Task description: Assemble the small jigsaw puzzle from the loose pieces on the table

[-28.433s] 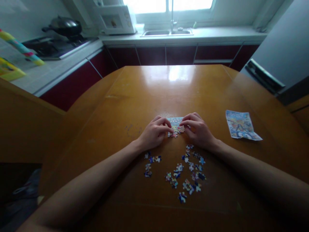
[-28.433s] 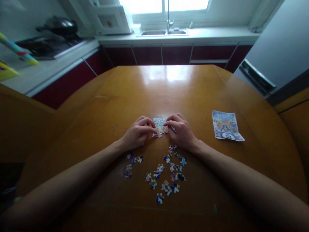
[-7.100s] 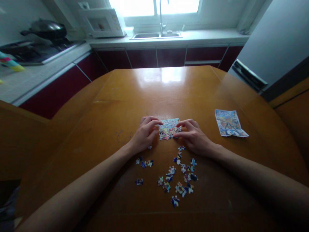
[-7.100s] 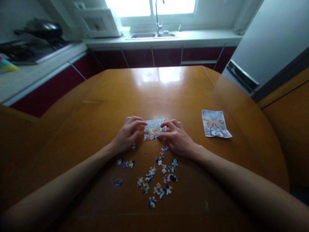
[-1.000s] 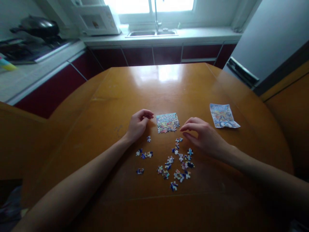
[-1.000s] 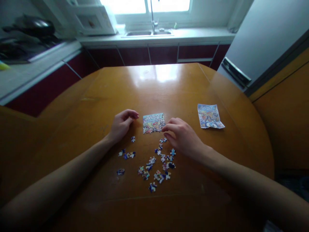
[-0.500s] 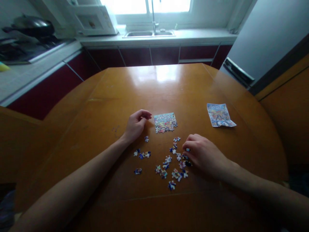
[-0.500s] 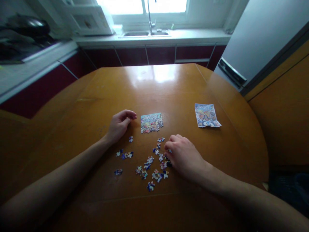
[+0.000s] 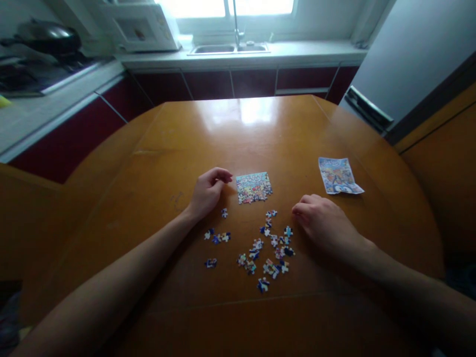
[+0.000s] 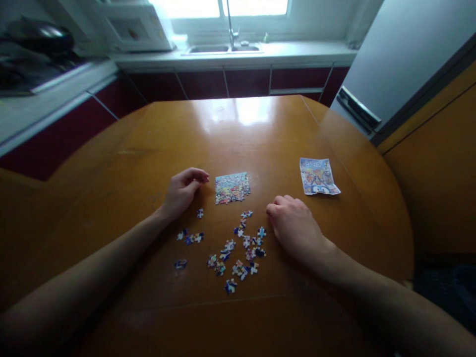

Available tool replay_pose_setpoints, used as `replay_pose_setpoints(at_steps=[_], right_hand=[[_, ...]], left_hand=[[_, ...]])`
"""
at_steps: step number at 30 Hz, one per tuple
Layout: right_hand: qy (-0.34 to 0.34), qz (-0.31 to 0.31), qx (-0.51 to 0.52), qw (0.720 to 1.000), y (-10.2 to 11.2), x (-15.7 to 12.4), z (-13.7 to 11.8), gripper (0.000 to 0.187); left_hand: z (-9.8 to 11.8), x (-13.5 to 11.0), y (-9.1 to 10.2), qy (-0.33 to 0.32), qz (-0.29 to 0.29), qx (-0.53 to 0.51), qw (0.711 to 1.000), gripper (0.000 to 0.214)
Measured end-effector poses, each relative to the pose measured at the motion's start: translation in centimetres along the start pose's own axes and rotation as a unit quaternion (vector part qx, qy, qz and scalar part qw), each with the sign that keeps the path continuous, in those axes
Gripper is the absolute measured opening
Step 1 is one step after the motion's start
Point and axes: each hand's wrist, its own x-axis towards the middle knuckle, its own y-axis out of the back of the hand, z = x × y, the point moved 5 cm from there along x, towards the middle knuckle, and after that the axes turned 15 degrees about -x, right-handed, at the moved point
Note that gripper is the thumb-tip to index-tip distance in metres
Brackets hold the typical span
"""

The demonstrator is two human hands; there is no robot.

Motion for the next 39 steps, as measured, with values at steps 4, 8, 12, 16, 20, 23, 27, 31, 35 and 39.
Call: replay_pose_setpoints(at_steps=[4, 8, 12, 16, 20, 23, 27, 31, 35, 39], right_hand=[[-0.002, -0.03, 0.028, 0.999, -0.3, 0.1, 0.3, 0.021], [0.0, -0.041, 0.068, 0.997, -0.7, 0.2, 0.6, 0.02], [0.014, -0.037, 0.09, 0.995, -0.9, 0.2, 0.5, 0.021], [0.031, -0.02, 0.119, 0.992, -1.0, 0.2, 0.2, 0.017], [0.054, -0.03, 0.147, 0.987, -1.3, 0.1, 0.0, 0.014], [0.069, -0.04, 0.153, 0.985, -1.4, 0.0, -0.3, 0.012], [0.072, -0.035, 0.148, 0.986, -1.3, -0.1, -0.7, 0.013], [0.077, -0.026, 0.146, 0.986, -1.3, -0.3, -1.1, 0.018], [0.095, -0.016, 0.155, 0.983, -1.1, -0.4, -1.5, 0.02], [0.151, -0.001, 0.183, 0.971, -0.5, -0.6, -2.6, 0.018]], left_hand=[[0.1, 0.0, 0.0, 0.004, 0.0, 0.007, 1.0, 0.023], [0.3, 0.0, -0.1, 0.005, -0.003, 0.012, 1.0, 0.023], [0.4, -0.1, -0.1, 0.007, -0.003, 0.014, 1.0, 0.024], [0.3, 0.0, -0.1, 0.01, -0.001, 0.015, 1.0, 0.023], [0.2, 0.0, 0.0, 0.011, 0.0, 0.016, 1.0, 0.024], [0.2, -0.1, -0.1, 0.01, 0.0, 0.016, 1.0, 0.024], [0.4, -0.1, -0.1, 0.005, -0.002, 0.016, 1.0, 0.024], [0.5, -0.1, -0.2, 0.009, 0.0, 0.016, 1.0, 0.024], [0.4, -0.1, -0.2, 0.005, -0.002, 0.013, 1.0, 0.023], [0.3, -0.1, -0.2, 0.004, -0.005, 0.013, 1.0, 0.023]])
